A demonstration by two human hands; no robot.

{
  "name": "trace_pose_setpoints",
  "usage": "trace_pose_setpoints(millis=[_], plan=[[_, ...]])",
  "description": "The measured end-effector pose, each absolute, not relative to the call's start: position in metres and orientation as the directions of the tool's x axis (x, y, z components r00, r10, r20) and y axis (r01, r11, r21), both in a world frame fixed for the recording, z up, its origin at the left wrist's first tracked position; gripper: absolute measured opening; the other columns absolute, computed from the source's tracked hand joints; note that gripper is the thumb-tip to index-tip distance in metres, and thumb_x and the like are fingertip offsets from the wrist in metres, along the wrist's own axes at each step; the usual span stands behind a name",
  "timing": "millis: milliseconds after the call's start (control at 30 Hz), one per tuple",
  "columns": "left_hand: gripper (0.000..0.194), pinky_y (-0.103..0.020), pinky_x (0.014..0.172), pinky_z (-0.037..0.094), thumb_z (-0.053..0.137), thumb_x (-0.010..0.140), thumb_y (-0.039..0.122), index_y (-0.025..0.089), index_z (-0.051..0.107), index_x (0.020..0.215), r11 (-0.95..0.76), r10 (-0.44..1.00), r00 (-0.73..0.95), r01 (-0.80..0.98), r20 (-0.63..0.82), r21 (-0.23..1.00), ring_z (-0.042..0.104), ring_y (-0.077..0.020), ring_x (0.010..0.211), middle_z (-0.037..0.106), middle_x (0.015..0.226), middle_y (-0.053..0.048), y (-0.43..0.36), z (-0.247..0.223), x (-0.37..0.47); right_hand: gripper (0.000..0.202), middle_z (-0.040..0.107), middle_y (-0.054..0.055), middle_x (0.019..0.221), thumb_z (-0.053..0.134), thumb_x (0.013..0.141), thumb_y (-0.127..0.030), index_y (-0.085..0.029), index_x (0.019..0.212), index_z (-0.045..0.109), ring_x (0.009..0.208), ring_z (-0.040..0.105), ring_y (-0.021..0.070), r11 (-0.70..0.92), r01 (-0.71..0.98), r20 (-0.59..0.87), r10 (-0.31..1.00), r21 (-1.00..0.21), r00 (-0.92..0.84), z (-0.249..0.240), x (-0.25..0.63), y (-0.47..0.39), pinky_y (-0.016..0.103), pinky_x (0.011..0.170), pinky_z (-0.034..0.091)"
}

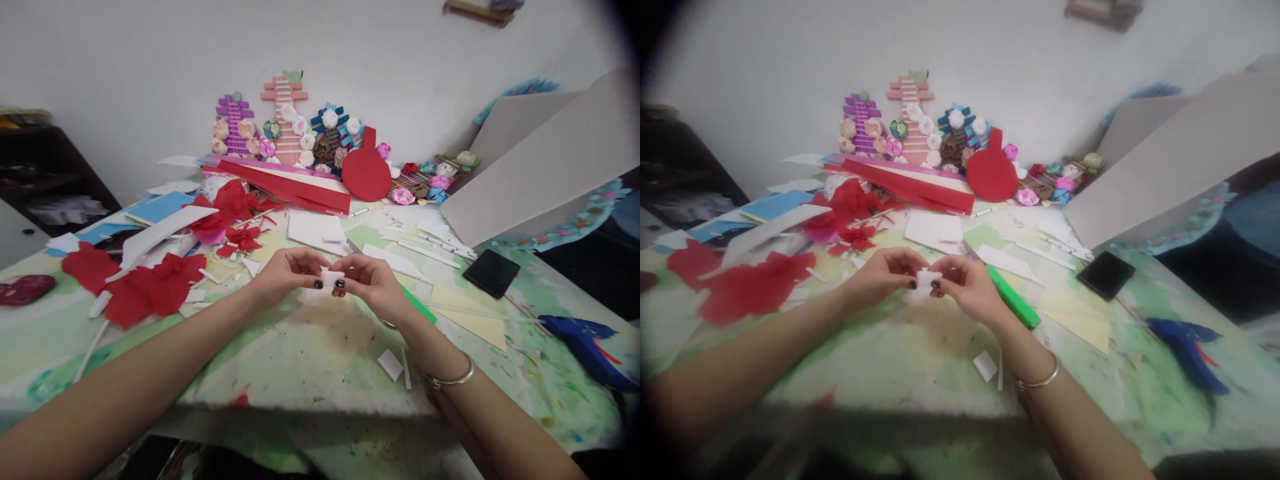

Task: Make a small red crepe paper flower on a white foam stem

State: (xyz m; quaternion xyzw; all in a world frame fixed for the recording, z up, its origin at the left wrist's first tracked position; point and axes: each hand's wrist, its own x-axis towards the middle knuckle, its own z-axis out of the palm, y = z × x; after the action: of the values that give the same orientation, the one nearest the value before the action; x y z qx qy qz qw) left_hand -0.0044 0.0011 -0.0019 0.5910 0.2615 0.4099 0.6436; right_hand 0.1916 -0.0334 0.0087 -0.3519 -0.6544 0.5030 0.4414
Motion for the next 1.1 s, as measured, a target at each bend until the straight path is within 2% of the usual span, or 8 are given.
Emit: trace_pose_setpoints(millis=[67,167,300,433,667,867,1033,1100], plan=[[0.032,-0.021,0.061,0.047,0.083,0.057,0.015,0.015,0.065,0.083,-0.034,0.834,0.533,-0.208,0.143,0.977,0.063,-0.0120,0.064,0.068,0.070,0.000,0.002,-0.003,-0.006,0.009,0.063,0.004,0.079,0.063,0.077,-0.017,-0.016,0.086,0.062,0.073,0.060,0.0151,0.448,0.179,0.367,0.860,-0.876,-0.355,0.011,0.193,-0.035,0.030,0.068,0.048],[0.036,-0.021,0.061,0.047,0.085,0.057,0.019,0.015,0.060,0.082,0.054,0.786,0.613,-0.203,0.084,0.978,0.063,-0.0122,0.067,0.068,0.072,-0.001,0.000,-0.005,-0.005,0.013,0.062,0.005,0.083,0.054,0.079,-0.007,-0.017,0.085,0.060,0.080,0.057,0.0164,0.700,0.357,0.577,0.713,-0.619,-0.399,0.014,0.195,-0.037,0.031,0.073,0.046],[0.037,-0.024,0.062,0.047,0.074,0.072,0.042,0.011,0.064,0.089,0.266,0.657,0.753,-0.182,-0.040,0.947,0.065,-0.0150,0.068,0.068,0.076,-0.009,-0.009,-0.004,-0.001,0.018,0.062,0.006,0.088,0.047,0.085,-0.006,-0.018,0.089,0.059,0.087,0.056,0.0177,0.823,0.381,0.682,0.565,-0.422,-0.465,0.014,0.194,-0.038,0.034,0.079,0.046],[0.033,-0.024,0.064,0.049,0.075,0.072,0.039,0.009,0.068,0.084,0.364,0.615,0.787,-0.231,-0.047,0.902,0.064,-0.0138,0.067,0.066,0.075,-0.008,-0.016,0.000,0.003,0.017,0.064,0.008,0.089,0.046,0.089,-0.009,-0.019,0.093,0.059,0.087,0.054,0.0187,0.875,0.351,0.730,0.474,-0.332,-0.493,0.013,0.190,-0.039,0.036,0.079,0.046],[0.030,-0.022,0.057,0.050,0.079,0.067,0.031,0.011,0.068,0.086,0.409,0.553,0.830,-0.199,-0.068,0.891,0.066,-0.0152,0.061,0.068,0.070,-0.007,-0.014,0.000,-0.003,0.016,0.069,0.005,0.087,0.052,0.089,-0.015,-0.023,0.089,0.066,0.081,0.053,0.0183,0.894,0.305,0.737,0.444,-0.329,-0.509,0.018,0.189,-0.043,0.035,0.075,0.047],[0.028,-0.023,0.060,0.052,0.080,0.063,0.022,0.011,0.070,0.087,0.409,0.565,0.821,-0.189,-0.085,0.893,0.065,-0.0146,0.062,0.069,0.073,-0.007,-0.016,0.005,-0.002,0.018,0.072,0.003,0.085,0.053,0.090,-0.022,-0.027,0.085,0.069,0.081,0.054,0.0193,0.874,0.311,0.735,0.484,-0.375,-0.475,0.018,0.191,-0.042,0.037,0.075,0.048],[0.033,-0.025,0.065,0.053,0.082,0.060,0.017,0.013,0.072,0.091,0.324,0.757,0.653,-0.340,-0.026,0.883,0.064,-0.0126,0.065,0.069,0.074,-0.004,-0.015,0.001,0.006,0.024,0.069,0.003,0.091,0.055,0.086,-0.013,-0.025,0.104,0.065,0.084,0.059,0.0165,0.721,0.389,0.672,0.685,-0.573,-0.280,0.015,0.195,-0.041,0.034,0.079,0.049],[0.027,-0.027,0.067,0.053,0.081,0.061,0.016,0.013,0.072,0.086,0.271,0.822,0.570,-0.381,-0.007,0.884,0.065,-0.0127,0.065,0.070,0.075,-0.004,-0.015,0.000,0.008,0.022,0.068,0.004,0.092,0.056,0.085,-0.015,-0.023,0.104,0.065,0.082,0.060,0.0160,0.656,0.379,0.634,0.747,-0.652,-0.202,0.015,0.196,-0.040,0.034,0.080,0.049]])
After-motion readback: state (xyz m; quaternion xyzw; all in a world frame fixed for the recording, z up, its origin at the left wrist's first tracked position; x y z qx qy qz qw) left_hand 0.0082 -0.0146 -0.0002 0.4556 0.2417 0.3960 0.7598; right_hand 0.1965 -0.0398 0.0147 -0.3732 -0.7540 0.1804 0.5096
